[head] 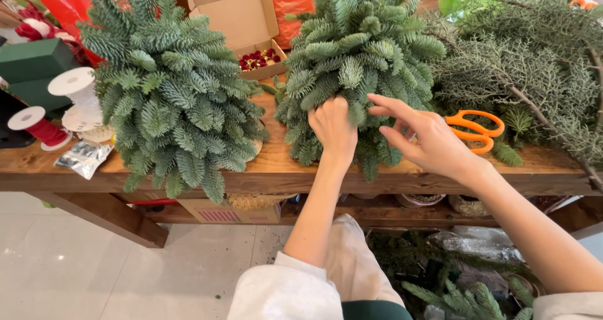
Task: The person arranges artificial pine branches and moss-like greenery into a decorative bundle on a wooden table. They use orange-handled scissors to trim the greenery and tuck pieces into the arrangement to create a fuller shape.
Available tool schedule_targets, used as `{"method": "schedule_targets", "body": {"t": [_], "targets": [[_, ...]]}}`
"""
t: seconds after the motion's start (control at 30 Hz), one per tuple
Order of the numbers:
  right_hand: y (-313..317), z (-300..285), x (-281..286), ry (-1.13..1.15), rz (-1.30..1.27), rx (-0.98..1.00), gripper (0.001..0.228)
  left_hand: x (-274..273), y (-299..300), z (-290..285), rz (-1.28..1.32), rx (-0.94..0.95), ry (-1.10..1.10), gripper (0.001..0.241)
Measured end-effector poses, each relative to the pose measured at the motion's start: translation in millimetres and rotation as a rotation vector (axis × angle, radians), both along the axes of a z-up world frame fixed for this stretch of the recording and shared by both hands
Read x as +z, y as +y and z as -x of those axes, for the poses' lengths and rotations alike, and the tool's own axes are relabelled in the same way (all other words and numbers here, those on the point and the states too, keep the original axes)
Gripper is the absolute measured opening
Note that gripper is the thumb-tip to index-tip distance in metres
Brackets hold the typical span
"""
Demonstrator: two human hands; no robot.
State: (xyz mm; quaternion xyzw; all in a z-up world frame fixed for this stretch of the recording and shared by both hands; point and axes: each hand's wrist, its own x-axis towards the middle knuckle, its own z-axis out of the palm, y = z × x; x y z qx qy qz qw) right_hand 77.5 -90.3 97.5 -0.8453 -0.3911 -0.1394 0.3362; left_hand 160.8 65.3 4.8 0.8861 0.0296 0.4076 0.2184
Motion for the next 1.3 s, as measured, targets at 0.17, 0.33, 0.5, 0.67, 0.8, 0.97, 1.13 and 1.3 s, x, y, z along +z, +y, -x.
{"method": "schedule_targets", "body": {"t": [0.17,0.33,0.5,0.67,0.8,0.97,1.13,1.3], "targets": [[-12,1,-8,0.046,-0.051,0.004,0.056,-5,-1,-5,0.079,-0.067,-0.122,0.020],[-19,5,-17,0.168,-0.126,-0.024,0.057,-37,3,-37,-0.038,-0.068,0.032,0.040],[-22,10,-17,0.199,-0.161,-0.051,0.056,-57,0,-60,-0.036,-0.078,0.036,0.055],[-28,9,-18,0.233,-0.190,-0.081,0.058,-44,-1,-46,0.020,-0.120,-0.055,0.060],[-32,7,-20,0.265,-0.218,-0.104,0.058,-55,-7,-60,-0.029,-0.065,0.081,0.031],[-30,1,-27,0.269,-0.253,-0.089,0.057,-42,-11,-58,-0.006,-0.068,0.102,0.018],[-26,4,-26,0.280,-0.269,-0.075,0.057,-40,-9,-51,0.004,-0.080,0.168,0.028],[-42,7,-26,0.286,-0.297,-0.104,0.056,-13,-8,-10,0.116,-0.147,0.203,0.045]]}}
